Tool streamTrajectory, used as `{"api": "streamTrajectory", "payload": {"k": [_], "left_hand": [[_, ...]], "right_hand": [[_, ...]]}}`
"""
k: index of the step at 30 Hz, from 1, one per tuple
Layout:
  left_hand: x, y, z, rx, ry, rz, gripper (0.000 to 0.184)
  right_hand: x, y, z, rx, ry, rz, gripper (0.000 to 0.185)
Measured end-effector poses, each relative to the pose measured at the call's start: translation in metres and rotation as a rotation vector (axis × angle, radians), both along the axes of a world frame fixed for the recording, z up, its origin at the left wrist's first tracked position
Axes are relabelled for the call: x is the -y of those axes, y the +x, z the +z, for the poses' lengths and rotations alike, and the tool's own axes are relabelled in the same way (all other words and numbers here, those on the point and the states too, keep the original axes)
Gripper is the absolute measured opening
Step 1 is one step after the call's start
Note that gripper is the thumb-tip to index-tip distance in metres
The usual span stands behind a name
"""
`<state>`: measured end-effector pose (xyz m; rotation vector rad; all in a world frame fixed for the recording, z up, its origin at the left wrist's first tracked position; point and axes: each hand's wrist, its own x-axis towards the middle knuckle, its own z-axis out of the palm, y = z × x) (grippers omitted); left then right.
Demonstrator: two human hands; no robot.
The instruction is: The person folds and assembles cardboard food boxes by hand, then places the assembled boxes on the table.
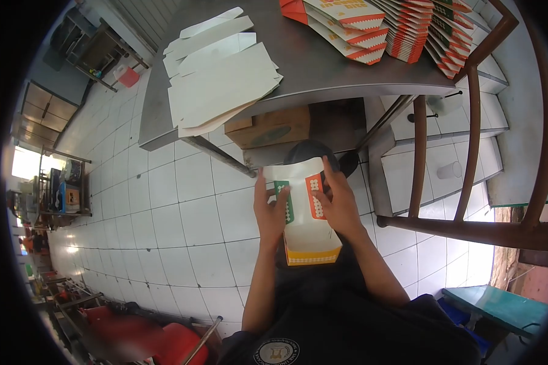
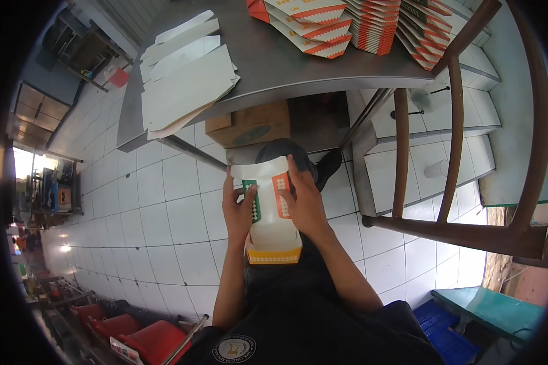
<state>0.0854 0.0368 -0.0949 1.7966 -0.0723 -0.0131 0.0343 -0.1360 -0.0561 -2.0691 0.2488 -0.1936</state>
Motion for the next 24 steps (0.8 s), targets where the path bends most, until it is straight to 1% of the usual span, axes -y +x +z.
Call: {"api": "streamTrajectory", "payload": {"k": [2, 3, 6, 9, 12, 14, 15, 16, 18, 21, 24], "left_hand": [[-0.001, 0.008, -0.002, 0.242, 0.206, -0.063, 0.057], [0.000, 0.011, 0.007, 0.382, 0.381, -0.086, 0.045], [-0.001, 0.016, 0.015, 0.019, 0.290, -0.227, 0.045], [-0.005, 0.024, 0.002, -0.059, 0.152, -0.221, 0.039], [0.002, 0.013, 0.012, -0.336, -0.158, -0.032, 0.030], [0.016, 0.003, 0.031, -0.278, -0.373, 0.048, 0.023], [0.016, -0.001, 0.032, -0.269, -0.375, 0.044, 0.021], [0.015, -0.005, 0.033, -0.261, -0.377, 0.040, 0.018], [0.003, -0.005, 0.029, -0.260, -0.176, -0.058, 0.016], [-0.006, -0.008, 0.024, -0.032, -0.043, -0.181, 0.019], [-0.014, -0.015, 0.039, 0.037, 0.041, -0.323, 0.023]], "right_hand": [[-0.001, -0.002, -0.003, 0.022, -0.135, 0.036, 0.066], [-0.002, -0.002, -0.002, 0.035, -0.203, 0.054, 0.062], [-0.004, 0.003, 0.008, -0.172, -0.305, 0.067, 0.053], [0.000, 0.007, 0.020, -0.276, -0.326, 0.124, 0.059], [0.005, 0.000, -0.002, 0.036, -0.253, 0.093, 0.061], [-0.003, -0.006, 0.003, -0.010, -0.039, 0.014, 0.057], [-0.006, -0.011, 0.004, -0.041, 0.069, -0.030, 0.056], [-0.007, -0.015, 0.003, -0.015, 0.079, -0.027, 0.054], [-0.008, -0.018, 0.002, 0.048, 0.099, -0.024, 0.052], [-0.006, -0.020, 0.002, 0.078, 0.261, -0.062, 0.044], [-0.001, -0.024, -0.007, 0.092, 0.392, -0.062, 0.040]]}}
